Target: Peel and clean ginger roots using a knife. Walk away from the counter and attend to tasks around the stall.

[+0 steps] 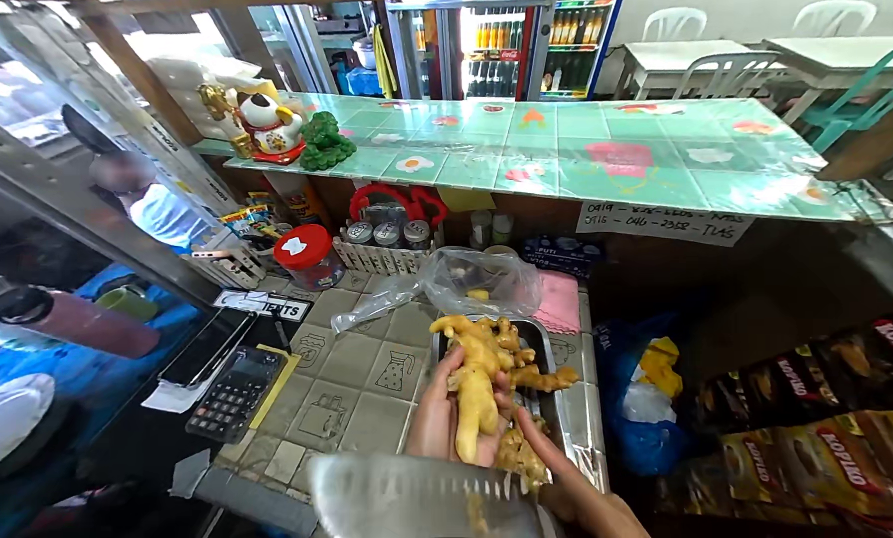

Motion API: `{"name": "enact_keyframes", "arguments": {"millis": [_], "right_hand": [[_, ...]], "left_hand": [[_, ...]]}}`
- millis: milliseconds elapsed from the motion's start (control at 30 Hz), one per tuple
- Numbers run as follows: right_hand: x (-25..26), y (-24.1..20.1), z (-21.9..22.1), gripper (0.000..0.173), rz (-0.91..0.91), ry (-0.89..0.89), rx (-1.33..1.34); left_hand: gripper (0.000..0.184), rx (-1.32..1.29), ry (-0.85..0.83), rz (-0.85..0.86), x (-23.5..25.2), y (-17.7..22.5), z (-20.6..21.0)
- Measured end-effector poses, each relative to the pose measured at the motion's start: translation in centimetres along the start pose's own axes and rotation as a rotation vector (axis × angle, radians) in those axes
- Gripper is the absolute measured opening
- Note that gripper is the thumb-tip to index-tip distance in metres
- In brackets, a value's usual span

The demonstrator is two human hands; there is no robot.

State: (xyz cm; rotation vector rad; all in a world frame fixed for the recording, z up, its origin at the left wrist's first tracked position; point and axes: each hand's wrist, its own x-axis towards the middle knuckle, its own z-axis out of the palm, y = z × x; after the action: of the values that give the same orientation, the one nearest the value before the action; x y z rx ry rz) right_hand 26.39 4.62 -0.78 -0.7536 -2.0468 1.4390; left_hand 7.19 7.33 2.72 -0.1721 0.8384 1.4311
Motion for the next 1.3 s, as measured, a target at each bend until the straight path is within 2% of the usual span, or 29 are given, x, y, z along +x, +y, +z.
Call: {"name": "enact_keyframes", "arguments": {"millis": [67,200,333,400,500,633,767,1167,1300], "right_hand": [[0.3,-0.6,0.2,0.091,-0.025,0.016,-0.101],[0.8,-1.1,0.4,0.093,-0.060,0.051,-0.208],[0.8,-1.6,0.5,0.093,-0.070,0.059,-0.286],[0.7,-1.5,0.4,0.089,-0.078,0.077,-0.314],[0.7,-1.2,0.2,0.085,-0.075,0.076,-0.281],[0.6,-1.3,0.1,0.085,-0.065,0.059,-0.226],[0.8,-1.4,-0.2,0.079,-0.037,0.085,-0.189],[0.7,-1.4,0.0,0.071,-0.027,0.110,-0.162],[0.8,-1.1,-0.1,0.068,-0.029,0.126,-0.176]], "left_hand": [[0.052,0.031,0.025,-0.011,-0.5,-0.3,0.5],[0.060,0.082,-0.058,-0.022,-0.7,-0.7,-0.1],[0.060,0.054,0.011,-0.033,-1.1,-0.6,0.5],[0.061,0.102,-0.007,-0.010,-1.2,-0.7,0.4],[0.061,0.137,-0.037,0.007,-1.1,-0.7,-0.1],[0.059,0.166,0.031,0.020,-1.4,-0.6,0.5],[0.052,0.214,-0.031,0.075,-1.3,-0.4,0.6],[0.044,0.059,-0.158,0.087,-1.9,-0.9,-0.5],[0.039,0.080,-0.116,0.131,-2.5,-1.0,-0.4]]}}
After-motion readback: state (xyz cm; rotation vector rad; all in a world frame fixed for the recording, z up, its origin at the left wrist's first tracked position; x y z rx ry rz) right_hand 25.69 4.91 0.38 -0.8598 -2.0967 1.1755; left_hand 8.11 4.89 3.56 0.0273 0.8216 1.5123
